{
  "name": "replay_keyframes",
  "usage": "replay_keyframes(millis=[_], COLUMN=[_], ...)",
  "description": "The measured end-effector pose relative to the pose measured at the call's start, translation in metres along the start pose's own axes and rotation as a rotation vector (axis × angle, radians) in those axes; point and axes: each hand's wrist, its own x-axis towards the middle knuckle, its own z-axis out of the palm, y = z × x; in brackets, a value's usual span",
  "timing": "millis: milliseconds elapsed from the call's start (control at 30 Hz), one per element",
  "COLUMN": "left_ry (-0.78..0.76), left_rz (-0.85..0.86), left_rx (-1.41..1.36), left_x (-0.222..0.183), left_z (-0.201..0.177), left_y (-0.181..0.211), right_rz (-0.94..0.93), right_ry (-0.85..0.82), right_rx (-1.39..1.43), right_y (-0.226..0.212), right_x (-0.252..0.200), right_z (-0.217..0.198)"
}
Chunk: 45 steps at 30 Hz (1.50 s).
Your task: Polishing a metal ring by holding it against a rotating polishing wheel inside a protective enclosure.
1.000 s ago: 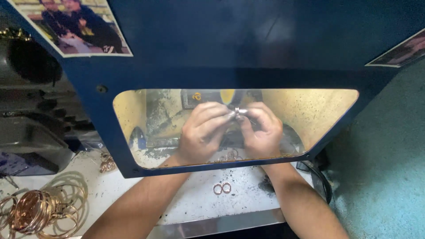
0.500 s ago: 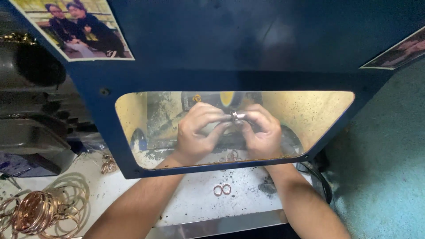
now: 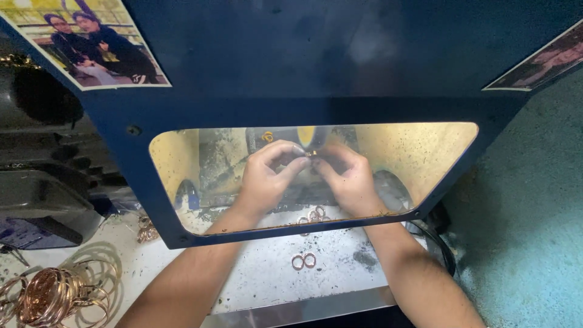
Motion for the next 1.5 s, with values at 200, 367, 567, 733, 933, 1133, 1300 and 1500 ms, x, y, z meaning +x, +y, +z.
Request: replay_keyframes(millis=[200, 367, 567, 733, 933, 1133, 1300, 1500], left_ry=[0.038, 0.032, -0.303, -0.426, -0.422, -0.416, -0.408, -0.403], left_rz=[-0.124, -0.1, -0.047, -0.112, -0.115, -0.137, -0.162, -0.164], left_rx=[-0.024, -0.052, -0.161, -0.105, -0.053, -0.013, -0.017, -0.002], left_x=[0.003, 0.003, 0.003, 0.004, 0.002, 0.005, 0.001, 0.0], left_z=[0.004, -0.003, -0.026, -0.025, -0.021, -0.021, -0.018, -0.021], left_y=[-0.007, 0.001, -0.011, -0.027, -0.026, -0.027, -0.023, -0.023], right_rz=[0.219, 0.087, 0.108, 0.094, 0.119, 0.1, 0.165, 0.078], right_ry=[0.045, 0.05, -0.41, -0.966, -1.085, -1.103, -1.089, -0.927], right_rx=[0.045, 0.139, 0.13, -0.013, -0.088, -0.193, -0.247, -0.532], right_y=[-0.007, 0.003, 0.007, -0.001, 0.004, 0.007, 0.001, 0.002], right_x=[0.005, 0.004, 0.005, 0.01, 0.008, 0.009, 0.01, 0.01], right_z=[0.017, 0.021, -0.025, -0.042, -0.037, -0.036, -0.034, -0.029])
